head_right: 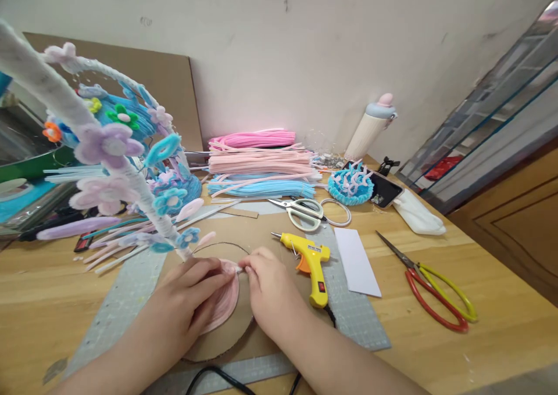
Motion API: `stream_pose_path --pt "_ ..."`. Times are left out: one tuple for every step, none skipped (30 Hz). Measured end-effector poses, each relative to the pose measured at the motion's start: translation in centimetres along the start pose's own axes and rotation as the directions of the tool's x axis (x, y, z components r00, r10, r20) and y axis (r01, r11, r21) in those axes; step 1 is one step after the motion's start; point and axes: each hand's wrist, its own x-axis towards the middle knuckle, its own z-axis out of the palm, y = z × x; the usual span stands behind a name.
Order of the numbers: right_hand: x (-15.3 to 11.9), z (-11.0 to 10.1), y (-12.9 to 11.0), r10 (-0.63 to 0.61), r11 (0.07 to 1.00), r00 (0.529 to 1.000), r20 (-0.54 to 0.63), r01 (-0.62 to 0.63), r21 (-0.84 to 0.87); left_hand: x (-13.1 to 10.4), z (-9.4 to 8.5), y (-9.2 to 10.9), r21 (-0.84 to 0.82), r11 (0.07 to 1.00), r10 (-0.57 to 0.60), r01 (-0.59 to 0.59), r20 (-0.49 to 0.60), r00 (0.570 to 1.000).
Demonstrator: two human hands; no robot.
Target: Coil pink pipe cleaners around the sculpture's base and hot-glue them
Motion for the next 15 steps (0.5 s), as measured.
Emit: stream_pose_path --pt "-0.13 -0.06 -0.04 0.001 1.000 1.000 -0.007 -0.001 -0.004 0.00 -0.03 0.02 0.002 1.000 0.000 0.000 -0.001 1.000" --pt "-0.23 -0.12 -0.10 -0.001 1.000 1.000 -0.013 0.000 -0.007 0.00 -0.06 0.04 0.003 1.000 0.000 0.000 0.001 1.000" --pt "-0.28 -0.17 -0.15 -0.005 1.000 1.000 -0.016 0.005 -0.009 0.00 -0.08 0.05 0.003 1.000 -0.002 0.002 0.005 1.000" --pt "-0.31 -0.22 -0.19 -0.012 1.000 1.000 -0.019 0.012 -0.010 -0.02 -0.09 0.07 0.002 1.000 -0.004 0.004 0.008 1.000" --pt "-0.29 -0.27 -0.21 -0.016 1.000 0.999 -0.030 0.016 -0.013 -0.03 -0.10 0.07 0.001 1.000 -0.006 0.006 0.012 1.000" --pt "-0.26 -0.32 -0.21 -0.015 1.000 0.999 -0.047 0.014 -0.017 -0.05 -0.10 0.06 0.002 1.000 -0.008 0.008 0.014 1.000" --pt "-0.22 -0.38 -0.18 -0.006 1.000 0.998 -0.067 0.005 -0.019 -0.06 -0.10 0.04 0.004 1.000 -0.010 0.010 0.017 1.000" --pt "-0.17 -0.42 -0.12 0.012 1.000 0.996 -0.092 -0.014 -0.013 -0.07 -0.09 0.02 0.006 1.000 -0.011 0.011 0.018 1.000" --pt "-0.15 -0.47 -0.04 0.038 0.999 0.993 -0.115 -0.038 0.002 -0.08 -0.08 -0.02 0.009 1.000 -0.012 0.012 0.020 1.000" --pt "-0.14 -0.51 0.06 0.069 0.997 0.989 -0.131 -0.065 0.029 -0.09 -0.07 -0.06 0.011 1.000 -0.011 0.011 0.022 1.000" --pt "-0.16 -0.54 0.16 0.099 0.994 0.986 -0.137 -0.091 0.067 -0.10 -0.06 -0.10 0.011 1.000 -0.012 0.012 0.026 1.000" --pt "-0.21 -0.56 0.26 0.126 0.988 0.983 -0.135 -0.112 0.111 -0.11 -0.05 -0.14 0.011 1.000 -0.012 0.012 0.030 0.999" --pt "-0.28 -0.59 0.35 0.147 0.980 0.981 -0.129 -0.126 0.154 -0.12 -0.04 -0.17 0.011 1.000 -0.012 0.012 0.032 0.999" --pt "-0.36 -0.61 0.42 0.158 0.972 0.980 -0.121 -0.134 0.191 -0.13 -0.03 -0.19 0.010 1.000 -0.012 0.012 0.034 0.999" --pt "-0.45 -0.63 0.48 0.163 0.966 0.980 -0.118 -0.134 0.220 -0.15 -0.02 -0.19 0.008 1.000 -0.011 0.011 0.035 0.999"
